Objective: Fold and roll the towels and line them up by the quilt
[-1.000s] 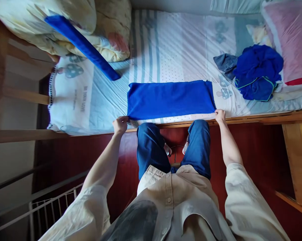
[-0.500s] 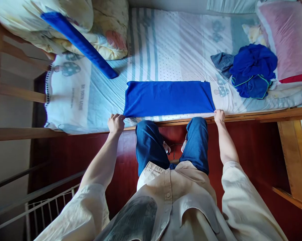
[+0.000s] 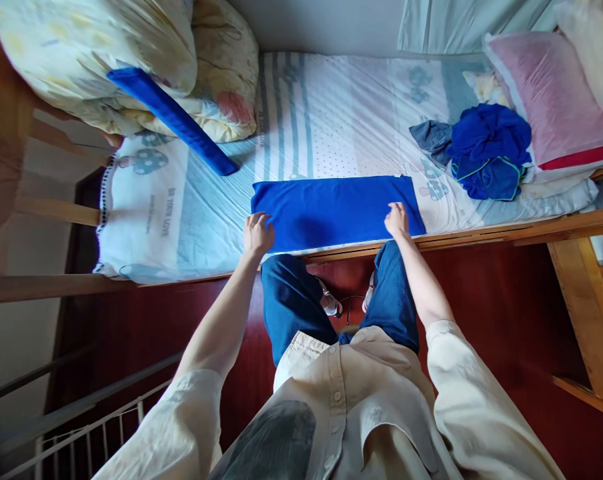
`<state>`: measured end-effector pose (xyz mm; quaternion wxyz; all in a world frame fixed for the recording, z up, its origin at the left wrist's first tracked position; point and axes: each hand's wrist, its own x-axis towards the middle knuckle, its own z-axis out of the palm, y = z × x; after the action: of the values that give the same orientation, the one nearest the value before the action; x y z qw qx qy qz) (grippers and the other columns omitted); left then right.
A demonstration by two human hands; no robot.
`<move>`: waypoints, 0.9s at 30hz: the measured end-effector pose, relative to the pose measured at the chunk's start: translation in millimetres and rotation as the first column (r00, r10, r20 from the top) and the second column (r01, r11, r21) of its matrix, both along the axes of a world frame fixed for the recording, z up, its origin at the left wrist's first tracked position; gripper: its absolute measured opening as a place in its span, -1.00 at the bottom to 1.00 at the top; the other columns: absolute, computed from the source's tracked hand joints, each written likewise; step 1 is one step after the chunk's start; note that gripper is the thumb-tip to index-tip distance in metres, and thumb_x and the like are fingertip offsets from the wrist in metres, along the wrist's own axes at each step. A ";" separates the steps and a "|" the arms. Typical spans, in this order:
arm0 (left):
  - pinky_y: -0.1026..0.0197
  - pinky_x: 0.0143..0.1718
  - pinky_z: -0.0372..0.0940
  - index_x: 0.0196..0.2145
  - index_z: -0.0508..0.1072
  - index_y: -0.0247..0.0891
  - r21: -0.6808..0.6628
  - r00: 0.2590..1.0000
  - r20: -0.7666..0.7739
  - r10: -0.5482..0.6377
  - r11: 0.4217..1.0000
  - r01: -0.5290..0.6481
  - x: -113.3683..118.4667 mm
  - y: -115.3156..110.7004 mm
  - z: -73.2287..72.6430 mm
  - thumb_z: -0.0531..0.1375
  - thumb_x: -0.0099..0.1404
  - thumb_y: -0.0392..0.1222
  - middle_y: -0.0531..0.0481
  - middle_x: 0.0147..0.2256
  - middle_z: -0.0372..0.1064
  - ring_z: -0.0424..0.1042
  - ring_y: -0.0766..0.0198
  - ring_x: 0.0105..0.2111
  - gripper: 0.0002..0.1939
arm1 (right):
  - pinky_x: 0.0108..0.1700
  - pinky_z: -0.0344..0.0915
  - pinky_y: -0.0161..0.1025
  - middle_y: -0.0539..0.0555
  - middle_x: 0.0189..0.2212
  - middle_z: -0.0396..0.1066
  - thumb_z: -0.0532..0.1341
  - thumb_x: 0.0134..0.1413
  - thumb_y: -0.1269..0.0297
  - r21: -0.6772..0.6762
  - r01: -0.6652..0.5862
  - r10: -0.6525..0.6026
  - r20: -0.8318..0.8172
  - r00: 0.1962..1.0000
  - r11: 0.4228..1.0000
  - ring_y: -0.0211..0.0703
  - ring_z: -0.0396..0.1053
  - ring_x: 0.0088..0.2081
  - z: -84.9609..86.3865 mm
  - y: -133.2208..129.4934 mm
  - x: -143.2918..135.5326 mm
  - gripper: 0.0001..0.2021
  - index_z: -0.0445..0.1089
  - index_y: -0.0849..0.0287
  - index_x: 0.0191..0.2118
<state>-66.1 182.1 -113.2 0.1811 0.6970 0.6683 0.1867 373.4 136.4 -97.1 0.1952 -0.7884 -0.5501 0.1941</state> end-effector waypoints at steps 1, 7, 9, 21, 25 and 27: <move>-0.26 0.36 0.15 0.09 0.52 -0.32 0.000 1.000 0.026 -0.017 1.000 0.017 16.7 5.0 -4.7 0.03 0.36 -0.24 -0.35 0.23 0.37 0.24 -0.15 0.30 -0.57 | 0.43 0.22 0.10 0.34 0.20 0.41 0.14 0.15 0.51 0.044 -0.038 0.041 -0.080 0.996 0.998 0.12 0.38 0.24 -6.2 9.5 -22.4 -0.52 0.45 0.30 0.19; -0.25 0.48 -0.07 0.33 0.34 -0.32 -0.060 0.985 0.161 -0.060 0.996 0.071 93.1 -0.5 -53.1 0.00 0.42 -0.18 -0.33 0.44 0.09 -0.05 -0.03 0.50 -0.43 | 0.54 0.06 0.03 0.20 0.37 0.30 0.14 0.22 0.45 0.150 -0.213 0.256 -0.402 0.879 0.966 0.02 0.14 0.46 -51.4 43.2 -160.2 -0.39 0.25 0.24 0.39; -0.26 0.50 -0.16 0.37 0.30 -0.36 -0.088 0.984 0.171 -0.048 0.994 0.064 99.0 -10.6 -67.6 -0.01 0.44 -0.16 -0.36 0.47 0.02 -0.12 -0.03 0.52 -0.40 | 0.55 0.04 0.04 0.15 0.38 0.29 0.11 0.25 0.45 0.137 -0.265 0.298 -0.431 0.851 0.954 0.01 0.09 0.48 -63.5 47.9 -195.1 -0.39 0.23 0.22 0.41; -0.34 0.51 -0.26 0.43 0.21 -0.30 -0.101 0.987 0.161 -0.002 0.995 0.018 88.2 -23.2 -97.4 0.03 0.41 -0.13 -0.30 0.46 0.07 -0.13 -0.12 0.52 -0.34 | 0.52 0.07 -0.27 -0.12 0.48 0.08 -0.11 0.40 0.43 0.195 -0.458 0.498 -0.360 0.789 0.867 -0.34 0.07 0.48 -111.4 40.5 -230.5 -0.46 0.28 0.19 0.37; -0.33 0.51 -0.19 0.44 0.19 -0.27 -0.054 0.997 0.073 -0.039 0.998 0.044 86.3 -25.5 -99.2 0.03 0.37 -0.20 -0.29 0.45 0.10 -0.09 -0.09 0.52 -0.31 | 0.53 0.04 -0.23 0.03 0.48 0.11 -0.09 0.40 0.44 0.193 -0.529 0.562 -0.351 0.749 0.826 -0.29 0.07 0.48 -109.2 40.4 -191.7 -0.48 0.32 0.27 0.35; -0.35 0.50 -0.19 0.45 0.17 -0.25 -0.045 0.998 0.049 -0.048 0.998 0.050 85.4 -26.0 -99.5 0.04 0.36 -0.21 -0.28 0.45 0.10 -0.09 -0.09 0.52 -0.28 | 0.54 0.04 -0.18 0.04 0.46 0.15 -0.03 0.41 0.40 0.181 -0.520 0.549 -0.349 0.759 0.834 -0.22 0.09 0.48 -107.6 39.9 -162.5 -0.50 0.33 0.20 0.36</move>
<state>19.3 156.2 -212.7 0.2177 0.7041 0.6506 0.1832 210.9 176.3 -204.7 0.2650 -0.5364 -0.7090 0.3733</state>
